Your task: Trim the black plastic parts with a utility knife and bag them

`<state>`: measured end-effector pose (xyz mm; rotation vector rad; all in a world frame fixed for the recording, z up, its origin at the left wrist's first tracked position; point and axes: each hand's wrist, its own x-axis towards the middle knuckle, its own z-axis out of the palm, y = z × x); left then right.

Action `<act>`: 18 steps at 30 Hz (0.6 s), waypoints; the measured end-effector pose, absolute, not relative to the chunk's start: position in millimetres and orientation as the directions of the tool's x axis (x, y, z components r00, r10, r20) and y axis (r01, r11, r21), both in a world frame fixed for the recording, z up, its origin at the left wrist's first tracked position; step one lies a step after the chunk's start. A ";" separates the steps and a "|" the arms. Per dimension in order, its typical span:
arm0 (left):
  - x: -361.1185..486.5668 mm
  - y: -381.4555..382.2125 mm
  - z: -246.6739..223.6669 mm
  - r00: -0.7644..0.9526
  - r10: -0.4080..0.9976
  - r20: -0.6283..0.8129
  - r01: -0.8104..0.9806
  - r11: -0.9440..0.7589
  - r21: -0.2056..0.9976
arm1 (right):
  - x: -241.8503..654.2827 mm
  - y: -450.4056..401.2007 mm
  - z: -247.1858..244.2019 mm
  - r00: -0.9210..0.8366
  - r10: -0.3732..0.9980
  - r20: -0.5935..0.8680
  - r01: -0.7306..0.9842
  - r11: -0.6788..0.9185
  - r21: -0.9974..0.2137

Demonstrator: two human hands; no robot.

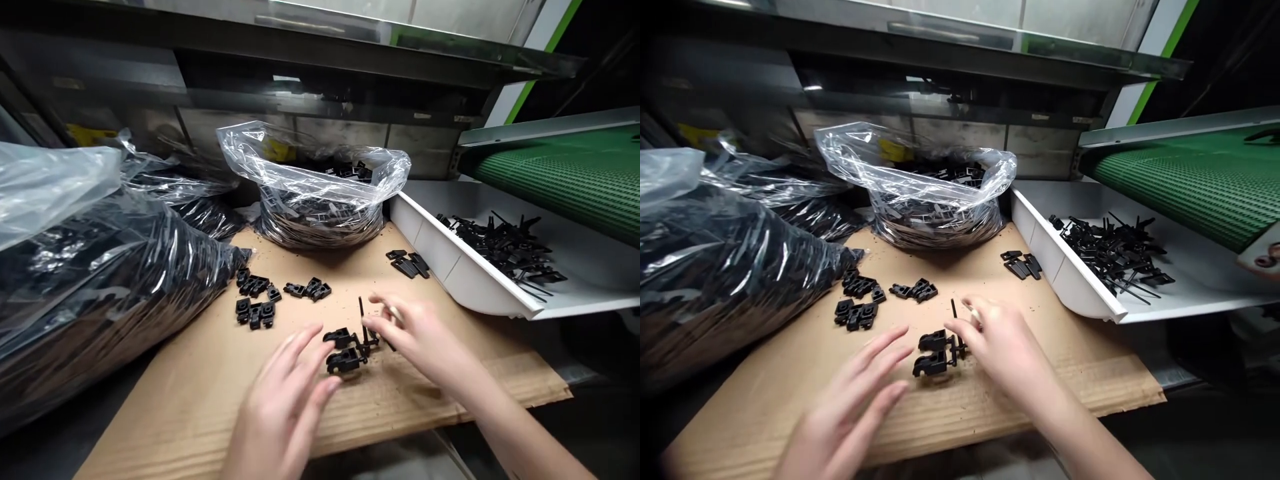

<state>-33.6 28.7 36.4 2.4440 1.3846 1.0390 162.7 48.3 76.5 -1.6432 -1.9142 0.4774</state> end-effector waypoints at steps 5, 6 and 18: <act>-17.8 45.3 10.0 0.562 0.728 0.392 0.742 -0.653 0.150 | 120.2 58.6 70.2 -0.195 0.972 0.131 0.769 0.234 -0.594; -17.9 45.4 6.0 0.573 0.725 0.382 0.746 -0.654 0.121 | 122.8 55.8 69.0 -0.199 0.973 0.115 0.749 0.226 -0.623; -34.8 53.9 -14.2 0.625 0.600 0.499 0.709 -0.704 -0.041 | 200.7 48.3 43.0 0.065 0.997 -0.037 0.413 -0.061 -0.909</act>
